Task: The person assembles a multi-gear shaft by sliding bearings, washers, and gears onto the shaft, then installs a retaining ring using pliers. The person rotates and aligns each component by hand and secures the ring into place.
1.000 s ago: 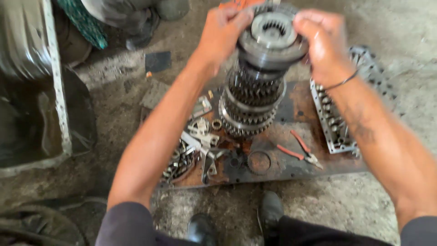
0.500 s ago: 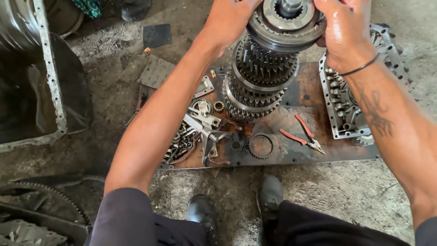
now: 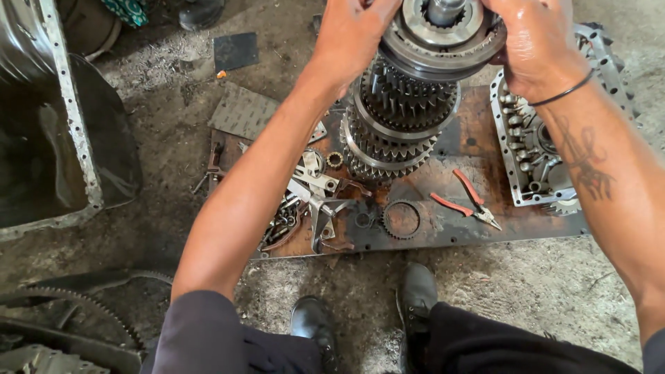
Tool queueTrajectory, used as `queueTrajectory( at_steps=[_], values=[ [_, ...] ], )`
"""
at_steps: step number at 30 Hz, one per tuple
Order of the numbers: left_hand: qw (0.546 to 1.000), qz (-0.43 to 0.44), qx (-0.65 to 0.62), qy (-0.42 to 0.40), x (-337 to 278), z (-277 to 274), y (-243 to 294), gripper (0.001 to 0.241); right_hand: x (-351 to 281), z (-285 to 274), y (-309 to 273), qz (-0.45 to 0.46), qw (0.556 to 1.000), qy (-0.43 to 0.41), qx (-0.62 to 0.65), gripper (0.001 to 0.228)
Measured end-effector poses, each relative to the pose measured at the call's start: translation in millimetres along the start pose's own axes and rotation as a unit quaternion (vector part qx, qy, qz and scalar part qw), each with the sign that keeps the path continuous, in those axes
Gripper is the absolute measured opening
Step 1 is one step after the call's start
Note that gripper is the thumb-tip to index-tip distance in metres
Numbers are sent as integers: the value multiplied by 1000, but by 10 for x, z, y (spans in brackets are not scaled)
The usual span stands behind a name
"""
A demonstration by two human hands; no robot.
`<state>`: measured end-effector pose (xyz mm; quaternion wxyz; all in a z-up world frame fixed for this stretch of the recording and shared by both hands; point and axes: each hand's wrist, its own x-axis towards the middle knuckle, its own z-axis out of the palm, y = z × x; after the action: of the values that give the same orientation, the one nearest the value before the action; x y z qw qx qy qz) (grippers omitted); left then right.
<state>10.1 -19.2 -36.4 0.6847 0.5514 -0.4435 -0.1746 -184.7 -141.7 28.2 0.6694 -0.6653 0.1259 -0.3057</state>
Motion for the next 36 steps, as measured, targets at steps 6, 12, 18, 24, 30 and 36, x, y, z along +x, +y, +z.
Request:
queueTrajectory(
  at_steps=[6,12,18,24,30,36],
  values=[
    [999,27,25,3,45,-18,-57,44,54,-302,308,-15,1000,-14,9,14],
    [999,17,44,7,-29,-4,-5,43,101,-329,358,-29,999,-42,-6,18],
    [999,27,39,-8,-21,-19,-41,42,79,-297,288,-24,999,-11,-35,21],
    [992,6,121,26,63,-26,-320,44,79,-1027,782,20,999,-15,-28,9],
    [993,-51,100,20,-231,-163,-580,40,467,-2951,1767,42,995,-86,-15,22],
    [995,-97,33,8,-311,-218,-547,31,872,-3267,2398,43,986,-162,-7,43]
  ],
)
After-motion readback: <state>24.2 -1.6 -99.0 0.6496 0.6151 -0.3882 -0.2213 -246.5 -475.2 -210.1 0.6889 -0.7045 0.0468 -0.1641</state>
